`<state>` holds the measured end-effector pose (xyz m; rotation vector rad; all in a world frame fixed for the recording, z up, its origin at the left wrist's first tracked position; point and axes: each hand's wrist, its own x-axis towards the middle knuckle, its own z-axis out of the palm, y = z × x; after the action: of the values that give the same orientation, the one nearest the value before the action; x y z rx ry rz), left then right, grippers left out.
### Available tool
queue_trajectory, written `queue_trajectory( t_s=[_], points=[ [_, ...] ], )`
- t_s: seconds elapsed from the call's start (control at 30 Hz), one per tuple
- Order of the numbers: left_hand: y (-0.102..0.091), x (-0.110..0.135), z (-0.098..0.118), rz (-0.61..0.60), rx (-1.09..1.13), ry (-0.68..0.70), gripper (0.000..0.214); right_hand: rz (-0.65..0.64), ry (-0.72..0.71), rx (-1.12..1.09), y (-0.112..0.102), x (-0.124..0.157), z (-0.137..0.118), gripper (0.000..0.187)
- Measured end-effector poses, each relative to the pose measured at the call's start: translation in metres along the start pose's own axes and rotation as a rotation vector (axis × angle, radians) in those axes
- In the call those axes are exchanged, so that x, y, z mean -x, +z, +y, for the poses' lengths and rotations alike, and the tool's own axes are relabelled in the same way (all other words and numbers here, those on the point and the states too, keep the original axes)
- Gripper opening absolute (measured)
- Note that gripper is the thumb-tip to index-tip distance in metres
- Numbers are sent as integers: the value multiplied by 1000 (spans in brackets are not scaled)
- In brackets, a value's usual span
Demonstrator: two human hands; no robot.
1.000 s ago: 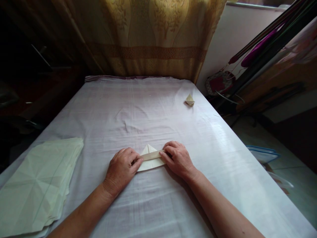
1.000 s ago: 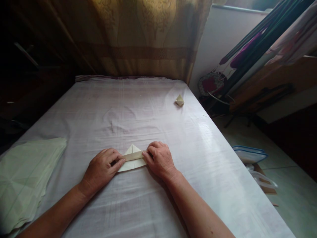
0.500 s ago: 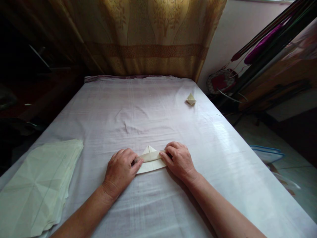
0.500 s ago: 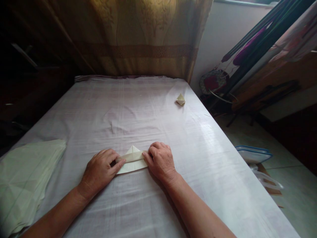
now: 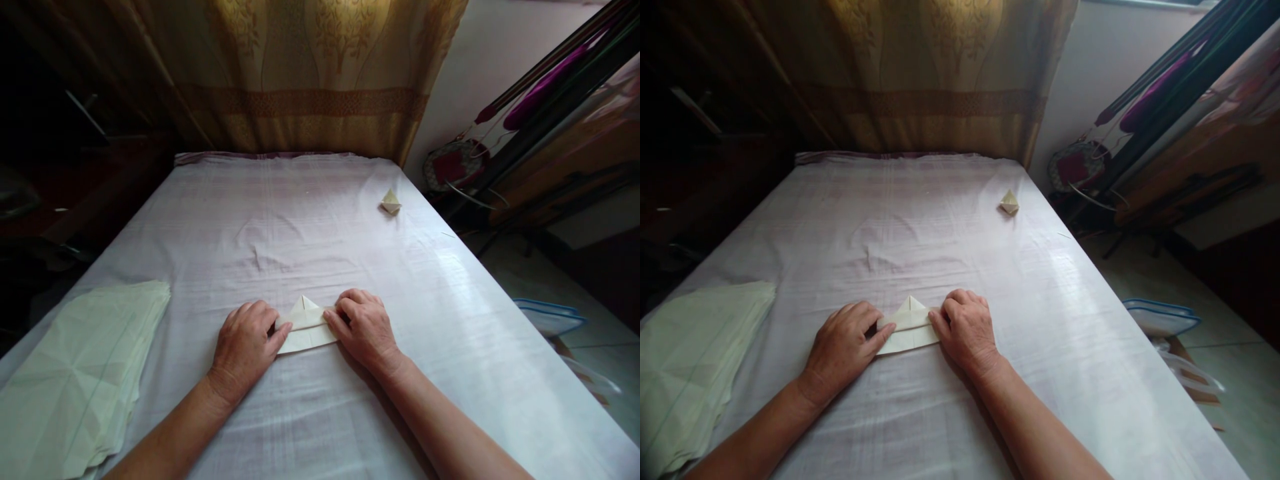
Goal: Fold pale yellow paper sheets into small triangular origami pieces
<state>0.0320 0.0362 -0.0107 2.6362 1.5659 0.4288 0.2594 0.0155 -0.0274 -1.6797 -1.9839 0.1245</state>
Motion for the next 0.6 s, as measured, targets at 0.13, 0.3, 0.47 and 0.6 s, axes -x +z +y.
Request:
queue_trajectory(
  t_s=[0.13, 0.3, 0.47, 0.6],
  points=[
    [0, 0, 0, -3, 13, -11, 24, -5, -4, 3, 0, 0, 0, 26],
    [-1, -1, 1, -18, 5, -20, 23, -1, 1, 12, 1, 1, 0, 26],
    [0, 0, 2, -21, 13, -40, 20, 0, -1, 7, 1, 1, 1, 25],
    [2, 2, 1, 21, 56, -72, 13, 9, 19, -8, 3, 1, 0, 19]
  ],
)
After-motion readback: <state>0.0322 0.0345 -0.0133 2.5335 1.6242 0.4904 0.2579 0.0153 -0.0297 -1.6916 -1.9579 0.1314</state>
